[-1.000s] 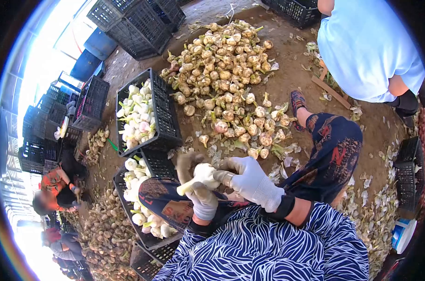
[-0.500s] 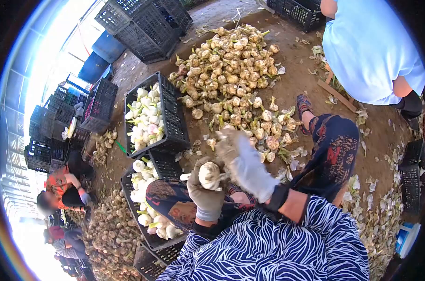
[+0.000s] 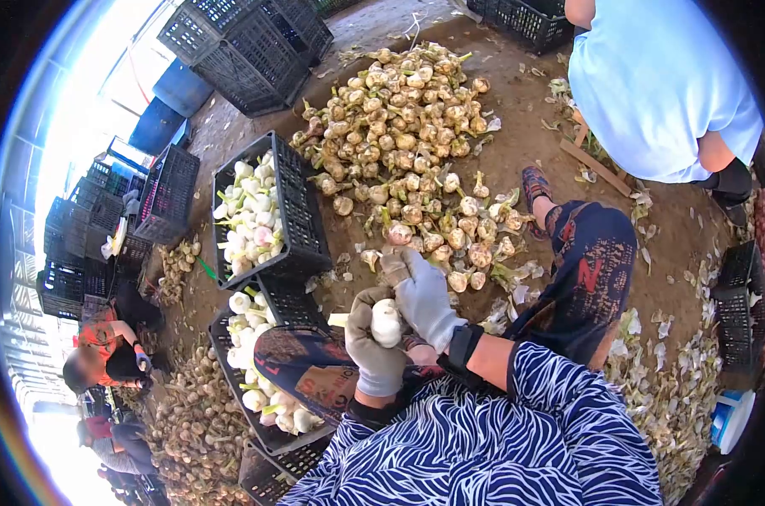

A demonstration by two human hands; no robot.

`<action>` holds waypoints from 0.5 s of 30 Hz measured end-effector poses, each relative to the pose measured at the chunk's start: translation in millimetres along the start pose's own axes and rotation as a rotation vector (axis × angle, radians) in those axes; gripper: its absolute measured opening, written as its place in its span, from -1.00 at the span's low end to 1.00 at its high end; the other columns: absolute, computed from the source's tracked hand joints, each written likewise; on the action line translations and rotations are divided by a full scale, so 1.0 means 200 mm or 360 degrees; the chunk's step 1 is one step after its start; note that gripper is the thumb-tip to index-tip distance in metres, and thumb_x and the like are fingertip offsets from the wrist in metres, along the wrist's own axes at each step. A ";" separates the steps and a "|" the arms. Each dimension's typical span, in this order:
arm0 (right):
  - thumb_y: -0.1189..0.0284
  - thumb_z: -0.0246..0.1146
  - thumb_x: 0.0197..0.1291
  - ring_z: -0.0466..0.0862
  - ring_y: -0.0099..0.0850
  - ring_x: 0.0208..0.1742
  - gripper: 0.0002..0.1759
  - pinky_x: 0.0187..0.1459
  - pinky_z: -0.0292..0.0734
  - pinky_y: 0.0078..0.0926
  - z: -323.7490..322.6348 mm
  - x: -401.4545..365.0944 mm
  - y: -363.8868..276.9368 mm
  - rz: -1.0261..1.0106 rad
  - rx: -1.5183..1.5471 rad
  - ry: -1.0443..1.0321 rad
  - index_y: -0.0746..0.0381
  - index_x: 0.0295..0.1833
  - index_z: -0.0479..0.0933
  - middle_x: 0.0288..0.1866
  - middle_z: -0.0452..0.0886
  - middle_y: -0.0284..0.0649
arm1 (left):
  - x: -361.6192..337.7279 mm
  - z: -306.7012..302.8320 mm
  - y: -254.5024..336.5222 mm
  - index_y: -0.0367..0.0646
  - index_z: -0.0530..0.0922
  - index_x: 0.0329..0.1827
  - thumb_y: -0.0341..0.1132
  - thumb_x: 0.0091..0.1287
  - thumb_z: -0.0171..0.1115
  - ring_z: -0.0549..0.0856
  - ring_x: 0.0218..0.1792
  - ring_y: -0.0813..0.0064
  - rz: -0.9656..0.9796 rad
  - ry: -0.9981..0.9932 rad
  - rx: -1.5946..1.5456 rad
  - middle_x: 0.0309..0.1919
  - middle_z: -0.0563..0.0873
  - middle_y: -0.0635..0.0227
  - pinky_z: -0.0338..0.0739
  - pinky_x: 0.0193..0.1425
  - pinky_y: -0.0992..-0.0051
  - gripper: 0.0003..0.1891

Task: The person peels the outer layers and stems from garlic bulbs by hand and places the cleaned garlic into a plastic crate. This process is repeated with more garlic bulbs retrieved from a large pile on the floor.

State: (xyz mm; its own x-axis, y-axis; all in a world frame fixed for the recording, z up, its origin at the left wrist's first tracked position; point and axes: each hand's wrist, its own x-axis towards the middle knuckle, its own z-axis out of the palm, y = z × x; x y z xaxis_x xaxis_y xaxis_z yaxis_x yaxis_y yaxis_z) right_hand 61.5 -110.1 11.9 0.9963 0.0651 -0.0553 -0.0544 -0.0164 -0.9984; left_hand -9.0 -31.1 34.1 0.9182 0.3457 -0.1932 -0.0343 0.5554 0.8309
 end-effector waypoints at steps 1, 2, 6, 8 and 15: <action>0.06 0.13 0.41 0.48 -0.60 -0.32 -0.55 -0.27 0.43 -0.59 -0.02 0.00 -0.06 -0.0040 0.0147 0.0059 0.27 -0.05 0.55 -0.36 0.53 -0.35 | 0.01 0.05 0.05 -0.33 0.52 -0.02 -0.14 0.46 -0.02 0.68 -0.34 0.51 0.0003 -0.0044 -0.0015 -0.28 0.68 0.27 0.63 -0.29 0.58 -0.63; 0.06 0.13 0.41 0.48 -0.60 -0.32 -0.55 -0.27 0.43 -0.59 -0.07 0.01 -0.13 -0.0045 0.0144 0.0054 0.27 -0.05 0.55 -0.36 0.53 -0.35 | 0.04 0.04 0.06 -0.35 0.54 -0.01 -0.16 0.48 -0.03 0.71 -0.31 0.47 0.0062 -0.0120 0.0009 -0.23 0.72 0.19 0.66 -0.35 0.54 -0.63; 0.15 0.20 0.39 0.64 -0.52 -0.18 -0.62 -0.11 0.53 -0.57 -0.23 0.01 -0.15 0.0499 0.0787 -0.0315 0.26 0.05 0.58 -0.19 0.69 -0.29 | 0.05 -0.01 0.14 -0.34 0.57 -0.02 -0.08 0.43 0.02 0.75 -0.27 0.33 -0.0296 -0.0090 -0.0585 -0.23 0.74 0.10 0.67 -0.48 0.45 -0.57; 0.15 0.25 0.35 0.63 -0.52 -0.17 -0.58 -0.08 0.51 -0.58 -0.23 -0.05 -0.21 0.0098 0.0314 -0.0432 0.27 0.09 0.54 -0.27 0.65 -0.31 | 0.07 -0.05 0.13 -0.33 0.58 -0.03 -0.04 0.40 0.05 0.76 -0.25 0.29 -0.0414 -0.0073 -0.0842 -0.24 0.75 0.08 0.67 -0.53 0.43 -0.55; 0.31 0.40 0.06 0.66 -0.07 -0.21 -0.65 -0.20 0.55 -0.27 -0.16 -0.15 -0.22 -0.0742 -0.0569 -0.0362 0.21 -0.04 0.60 -0.22 0.63 -0.09 | 0.09 -0.12 0.02 -0.25 0.63 -0.18 -0.03 0.36 0.06 0.72 -0.20 0.25 -0.0340 0.0068 -0.0744 -0.25 0.75 0.16 0.62 0.01 0.26 -0.59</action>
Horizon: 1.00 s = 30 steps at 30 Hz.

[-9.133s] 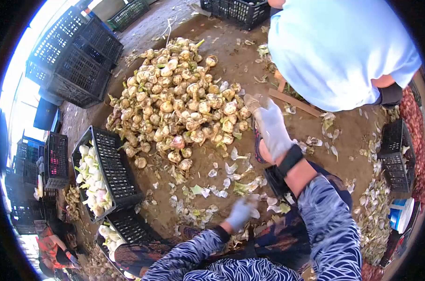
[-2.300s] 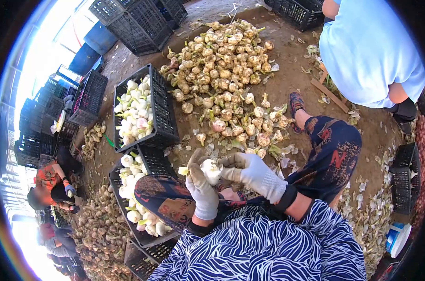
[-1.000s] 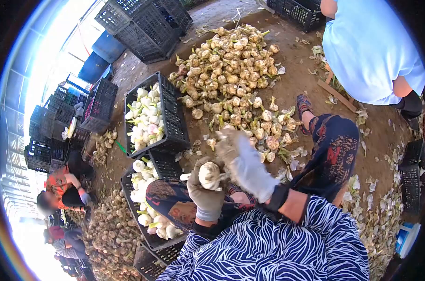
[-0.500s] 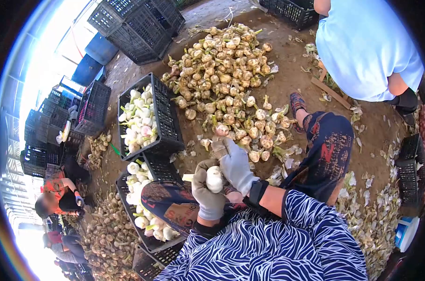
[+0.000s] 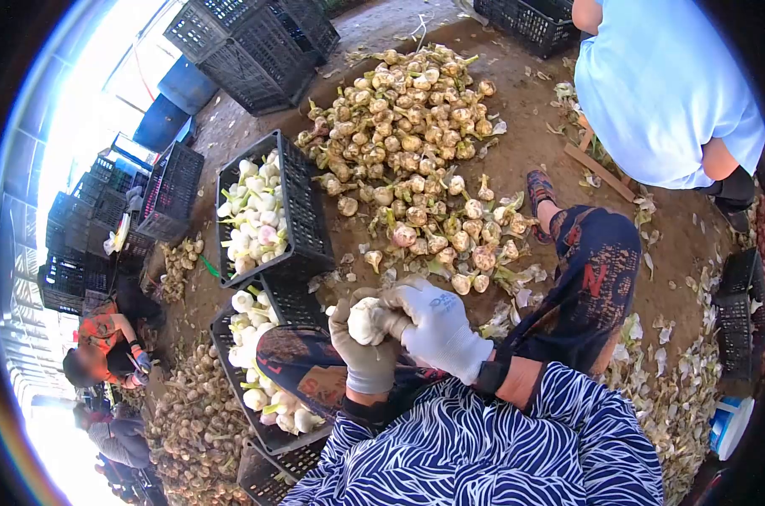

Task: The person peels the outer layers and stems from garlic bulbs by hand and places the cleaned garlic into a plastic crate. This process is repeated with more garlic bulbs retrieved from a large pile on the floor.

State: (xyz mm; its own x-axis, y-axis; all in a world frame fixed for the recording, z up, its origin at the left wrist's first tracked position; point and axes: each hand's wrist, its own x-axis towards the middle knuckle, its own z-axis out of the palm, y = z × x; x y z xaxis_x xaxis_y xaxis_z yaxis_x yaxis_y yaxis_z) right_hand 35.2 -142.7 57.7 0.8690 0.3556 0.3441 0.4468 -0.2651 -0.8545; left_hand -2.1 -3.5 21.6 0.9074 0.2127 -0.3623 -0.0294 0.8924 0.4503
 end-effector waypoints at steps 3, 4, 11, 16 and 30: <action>0.33 0.38 0.05 0.64 -0.10 -0.27 -0.76 -0.29 0.52 -0.24 0.01 0.00 0.00 0.0012 -0.0043 0.0008 0.21 -0.21 0.57 -0.28 0.60 -0.13 | -0.02 0.00 0.01 -0.26 0.61 -0.16 -0.07 0.36 0.04 0.71 -0.18 0.18 0.0036 -0.0023 0.0001 -0.26 0.74 0.12 0.62 0.00 0.24 -0.61; 0.36 0.36 0.04 0.63 -0.11 -0.28 -0.80 -0.30 0.52 -0.24 -0.02 0.00 -0.03 -0.0140 -0.0123 -0.0215 0.21 -0.25 0.55 -0.31 0.58 -0.14 | 0.01 -0.04 0.01 -0.26 0.60 -0.13 -0.09 0.35 0.03 0.71 -0.19 0.16 -0.0010 0.0002 -0.0077 -0.25 0.73 0.12 0.61 -0.04 0.25 -0.63; 0.16 0.16 0.25 0.68 -0.11 -0.05 -0.54 -0.16 0.60 -0.19 -0.24 0.00 -0.10 0.0122 -0.0864 -0.1577 0.17 0.18 0.47 -0.04 0.63 -0.12 | 0.09 -0.08 0.18 -0.27 0.61 -0.11 -0.05 0.30 0.01 0.66 -0.06 0.07 -0.0282 -0.0173 -0.0670 -0.16 0.72 0.11 0.52 0.08 0.06 -0.57; 0.07 0.25 0.25 0.67 -0.06 -0.08 -0.46 -0.10 0.58 -0.24 -0.10 0.13 -0.09 -0.0059 -0.0248 -0.0480 0.15 0.24 0.46 0.04 0.61 -0.02 | 0.09 -0.01 0.09 -0.17 0.55 -0.05 -0.16 0.35 0.06 0.67 -0.05 0.29 0.0129 -0.0156 0.0241 -0.11 0.69 0.22 0.56 0.09 0.25 -0.71; 0.14 0.18 0.40 0.50 -0.56 -0.08 -0.52 -0.03 0.44 -0.56 0.08 0.24 0.09 0.0522 0.0617 0.0256 0.33 0.17 0.47 -0.07 0.60 -0.31 | 0.15 0.07 -0.08 -0.27 0.27 0.40 -0.12 0.51 -0.17 0.56 0.17 0.41 0.0052 -0.0067 0.1260 0.18 0.54 0.19 0.46 0.26 0.41 -0.49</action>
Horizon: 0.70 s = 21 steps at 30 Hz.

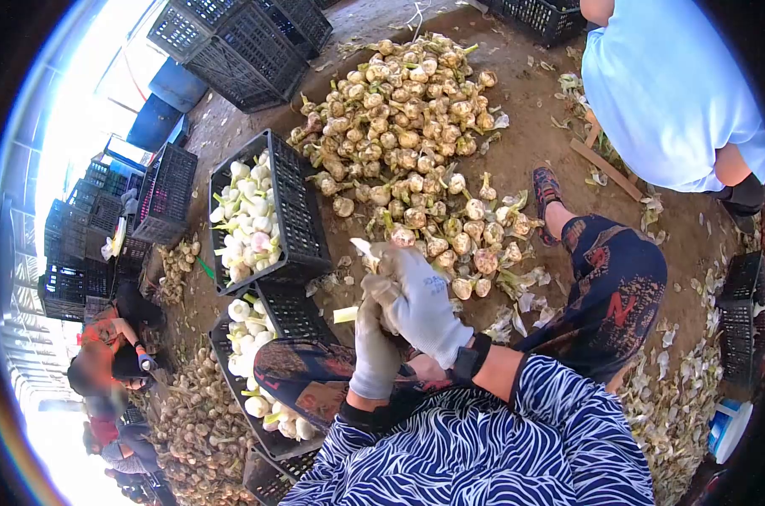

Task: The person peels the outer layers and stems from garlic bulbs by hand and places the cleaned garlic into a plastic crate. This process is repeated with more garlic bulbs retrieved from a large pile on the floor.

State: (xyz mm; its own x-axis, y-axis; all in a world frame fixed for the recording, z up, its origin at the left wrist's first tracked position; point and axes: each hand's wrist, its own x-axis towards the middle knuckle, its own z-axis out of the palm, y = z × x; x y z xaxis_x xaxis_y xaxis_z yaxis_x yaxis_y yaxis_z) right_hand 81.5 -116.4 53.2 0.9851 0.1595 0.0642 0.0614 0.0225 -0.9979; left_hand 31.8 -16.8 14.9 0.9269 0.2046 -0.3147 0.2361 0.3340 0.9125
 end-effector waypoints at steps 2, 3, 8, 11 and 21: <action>0.07 0.18 0.40 0.48 -0.57 -0.08 -0.49 -0.01 0.42 -0.57 -0.01 0.02 -0.11 0.0715 0.0830 -0.0028 0.33 0.14 0.48 -0.11 0.56 -0.36 | -0.05 0.09 0.05 -0.29 0.25 0.41 -0.12 0.49 -0.15 0.57 0.17 0.42 0.0106 0.0132 -0.0016 0.16 0.55 0.15 0.50 0.21 0.40 -0.47; 0.08 0.15 0.42 0.46 -0.60 -0.06 -0.50 -0.01 0.41 -0.59 0.01 0.03 0.03 0.0486 0.0957 0.0105 0.34 0.11 0.48 -0.11 0.53 -0.37 | -0.08 0.10 0.05 -0.30 0.24 0.41 -0.13 0.47 -0.15 0.59 0.11 0.43 0.0042 0.0119 0.0353 0.16 0.55 0.11 0.52 0.18 0.44 -0.45; 0.20 0.17 0.40 0.66 -0.35 -0.07 -0.57 -0.03 0.52 -0.39 0.00 0.03 0.03 0.0466 0.0393 0.0165 0.29 0.18 0.47 -0.13 0.68 -0.18 | -0.09 0.19 -0.04 -0.22 0.34 0.39 0.02 0.48 -0.15 0.64 -0.09 0.49 0.0354 0.0258 -0.0294 0.02 0.64 0.23 0.58 -0.04 0.51 -0.42; 0.25 0.16 0.38 0.69 -0.15 -0.06 -0.61 -0.05 0.54 -0.31 -0.03 0.05 0.09 -0.0051 -0.0233 0.0116 0.26 0.18 0.47 -0.09 0.69 -0.03 | -0.05 -0.03 -0.12 -0.12 0.39 0.37 0.16 0.44 -0.14 0.67 -0.20 0.49 0.0017 -0.0686 -0.1083 -0.01 0.67 0.30 0.61 -0.21 0.52 -0.37; 0.12 0.08 0.43 0.59 -0.16 0.07 -0.45 0.12 0.51 -0.29 -0.06 0.12 -0.07 -0.0513 0.0068 0.0104 0.29 0.33 0.34 0.15 0.50 0.07 | -0.08 0.14 0.01 -0.12 0.41 0.35 0.28 0.34 -0.21 0.63 -0.41 0.40 -0.0637 0.0242 -0.0799 -0.02 0.67 0.28 0.58 -0.36 0.43 -0.26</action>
State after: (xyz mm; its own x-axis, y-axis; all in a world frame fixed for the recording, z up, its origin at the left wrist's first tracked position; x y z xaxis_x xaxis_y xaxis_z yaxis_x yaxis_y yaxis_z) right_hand 106.1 -124.5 68.4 0.9245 0.0736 0.3740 0.3659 0.1033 -0.9249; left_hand 25.2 -45.1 29.0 0.7354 0.0911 -0.6715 0.3550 0.7922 0.4963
